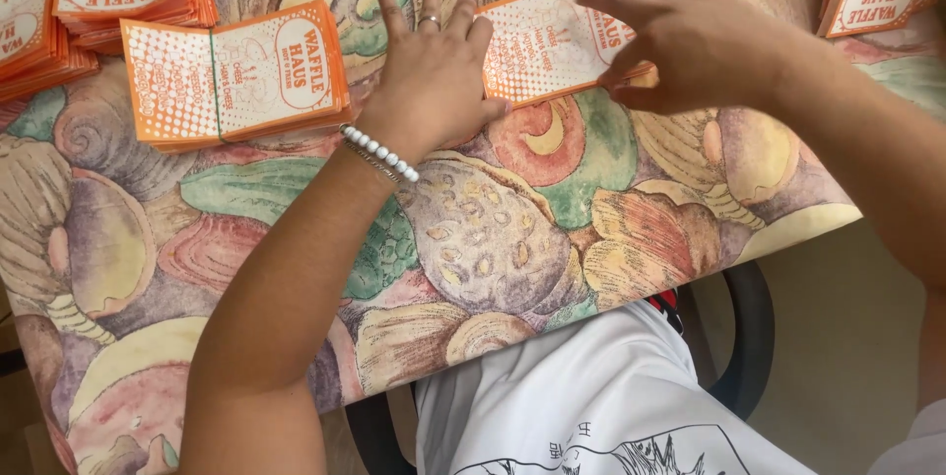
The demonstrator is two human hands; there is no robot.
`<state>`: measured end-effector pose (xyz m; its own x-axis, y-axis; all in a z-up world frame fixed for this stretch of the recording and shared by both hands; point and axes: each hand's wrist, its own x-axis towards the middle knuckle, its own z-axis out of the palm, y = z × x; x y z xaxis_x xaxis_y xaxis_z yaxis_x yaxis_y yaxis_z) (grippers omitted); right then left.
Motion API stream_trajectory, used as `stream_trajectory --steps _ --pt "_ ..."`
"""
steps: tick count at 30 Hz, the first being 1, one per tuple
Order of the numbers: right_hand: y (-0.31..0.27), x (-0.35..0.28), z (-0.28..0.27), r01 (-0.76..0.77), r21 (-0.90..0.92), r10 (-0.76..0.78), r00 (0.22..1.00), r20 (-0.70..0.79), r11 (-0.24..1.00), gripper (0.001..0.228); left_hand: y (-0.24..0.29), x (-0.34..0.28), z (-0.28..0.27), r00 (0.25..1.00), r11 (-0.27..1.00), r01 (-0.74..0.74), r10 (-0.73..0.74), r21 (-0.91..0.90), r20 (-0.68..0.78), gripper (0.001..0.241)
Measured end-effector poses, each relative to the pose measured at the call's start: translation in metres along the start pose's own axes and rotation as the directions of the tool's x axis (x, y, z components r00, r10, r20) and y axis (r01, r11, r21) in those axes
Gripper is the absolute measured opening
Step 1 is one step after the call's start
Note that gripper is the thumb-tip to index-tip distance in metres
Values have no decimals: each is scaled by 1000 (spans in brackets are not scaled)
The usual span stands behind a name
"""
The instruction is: A person rapidly counts and stacks paper bags on a table in a factory setting.
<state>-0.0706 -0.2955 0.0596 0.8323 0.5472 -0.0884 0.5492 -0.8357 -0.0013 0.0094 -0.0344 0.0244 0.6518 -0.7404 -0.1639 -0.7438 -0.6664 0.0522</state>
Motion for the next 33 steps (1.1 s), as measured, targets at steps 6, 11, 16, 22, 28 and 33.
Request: stream_trajectory --steps 6,11,16,22,28,33 --pt "12 47 -12 -83 87 53 951 304 993 20 10 35 1 997 985 -13 0 171 76 118" --pt "13 59 -19 -116 118 67 931 358 986 17 12 35 -15 990 994 -40 25 107 141 131" --pt "19 61 -8 -63 139 28 970 240 988 56 12 37 -14 996 990 -37 25 139 91 138" --pt "22 76 -7 -73 228 13 967 254 971 131 4 41 -13 989 1000 -11 13 -15 144 136" --pt "45 87 8 -235 333 120 936 330 913 42 5 21 -15 999 976 -36 42 -214 23 122" --pt "34 74 4 -156 208 144 987 72 965 25 -17 22 1 909 947 -184 61 -264 -413 138"
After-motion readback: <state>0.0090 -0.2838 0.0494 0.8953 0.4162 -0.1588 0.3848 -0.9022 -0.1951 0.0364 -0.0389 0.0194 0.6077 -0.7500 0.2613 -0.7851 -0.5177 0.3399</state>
